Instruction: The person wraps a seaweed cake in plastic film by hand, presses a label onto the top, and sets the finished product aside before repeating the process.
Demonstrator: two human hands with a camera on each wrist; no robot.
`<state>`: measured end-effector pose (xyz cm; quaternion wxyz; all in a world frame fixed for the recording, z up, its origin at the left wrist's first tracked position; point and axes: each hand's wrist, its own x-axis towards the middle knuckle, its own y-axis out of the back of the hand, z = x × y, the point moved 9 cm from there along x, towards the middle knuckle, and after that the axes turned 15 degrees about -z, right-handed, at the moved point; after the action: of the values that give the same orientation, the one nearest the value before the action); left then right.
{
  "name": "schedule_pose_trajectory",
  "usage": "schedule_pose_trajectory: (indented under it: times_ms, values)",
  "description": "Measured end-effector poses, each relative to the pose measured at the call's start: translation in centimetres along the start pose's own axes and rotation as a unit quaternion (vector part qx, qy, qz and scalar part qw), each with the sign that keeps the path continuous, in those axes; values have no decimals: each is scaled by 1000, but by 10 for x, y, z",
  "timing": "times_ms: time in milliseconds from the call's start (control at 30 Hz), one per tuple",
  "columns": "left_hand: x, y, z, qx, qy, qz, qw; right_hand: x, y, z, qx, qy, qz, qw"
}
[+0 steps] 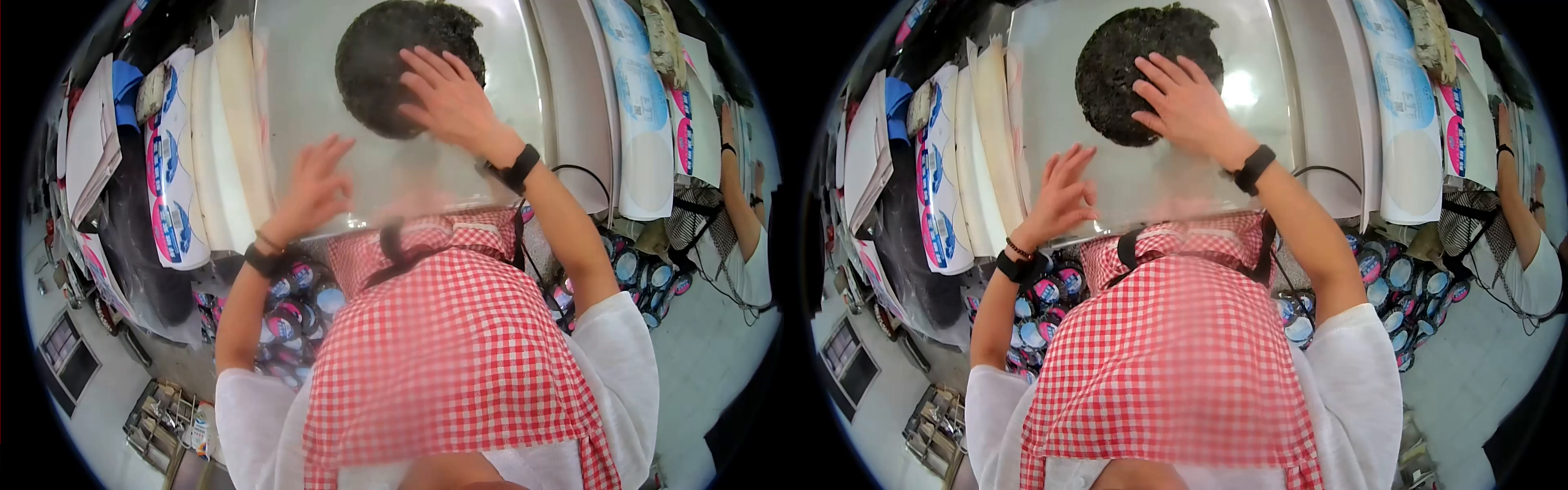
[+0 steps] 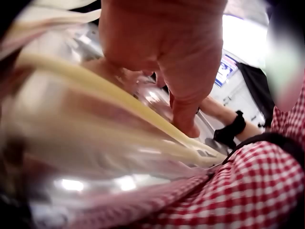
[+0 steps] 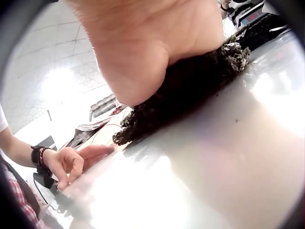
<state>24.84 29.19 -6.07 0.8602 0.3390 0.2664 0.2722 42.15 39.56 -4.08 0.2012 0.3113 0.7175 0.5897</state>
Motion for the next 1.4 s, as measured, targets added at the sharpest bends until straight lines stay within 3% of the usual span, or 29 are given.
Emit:
schedule_pose_trajectory:
  times_ms: [100, 233, 333, 367, 400, 433, 467, 600, 667, 733, 800, 833, 867, 933, 1033, 1067, 1167, 1200, 1300, 1333, 1367, 1400]
  values:
    - [-2, 0, -4, -26, 4, 37, 999, 1, 1, -1, -3, 11, -4, 1000]
    - [3, 4, -18, -125, 20, -6, 992, 0, 12, -9, 1, 25, -3, 1000]
    - [21, 29, -19, -155, 34, -55, 986, -1, 9, -2, 180, 66, -58, 980]
    - [32, 56, -16, -76, 63, 18, 995, 0, 13, 2, 247, 74, -87, 962]
    - [44, 82, -5, 3, 92, 91, 992, -1, 16, 8, 350, 28, -143, 925]
    - [54, 100, 9, 83, 119, 163, 976, -1, 19, 3, 332, 42, -253, 908]
    - [54, 116, 36, 240, 181, 281, 911, -2, 17, 3, 320, 52, -284, 903]
    - [74, 59, 50, 128, 139, 349, 918, 10, 4, 24, 382, 47, -318, 866]
    - [87, 45, 50, 36, 85, 385, 918, 25, -2, 32, 358, 66, -317, 876]
    - [105, 41, 37, 99, 160, 338, 922, 30, -9, 35, 360, 34, -328, 873]
    - [117, 36, 25, 114, 230, 293, 921, 24, 42, 25, 153, 26, -87, 984]
    - [118, 36, 22, 119, 243, 292, 917, 10, 71, 9, 38, 25, 38, 998]
    - [118, 33, 19, 123, 255, 289, 914, -7, 81, 3, 41, -31, 61, 997]
    - [118, 32, 17, 112, 271, 282, 913, -50, 94, 1, 47, -141, 103, 984]
    - [117, 32, 11, 94, 289, 287, 909, -55, 40, 1, -63, -297, 60, 951]
    - [115, 33, 13, 123, 310, 298, 895, -46, 26, 4, -11, -309, 26, 951]
    - [117, 39, 19, 201, 364, 273, 867, -14, 17, -4, -9, -231, 104, 967]
    - [118, 42, 22, 205, 346, 259, 878, -7, 11, -6, -12, -214, 97, 972]
    - [124, 43, 12, -13, 115, 347, 931, -4, 0, 7, 337, -163, 135, 917]
    - [116, 49, 14, -119, 102, 407, 900, -2, -2, 13, 385, -202, 122, 892]
    - [118, 47, 11, -105, 106, 382, 912, -2, -4, 18, 429, -242, 111, 863]
    - [120, 44, 5, -90, 110, 357, 923, 1, 0, 18, 363, -236, 105, 895]
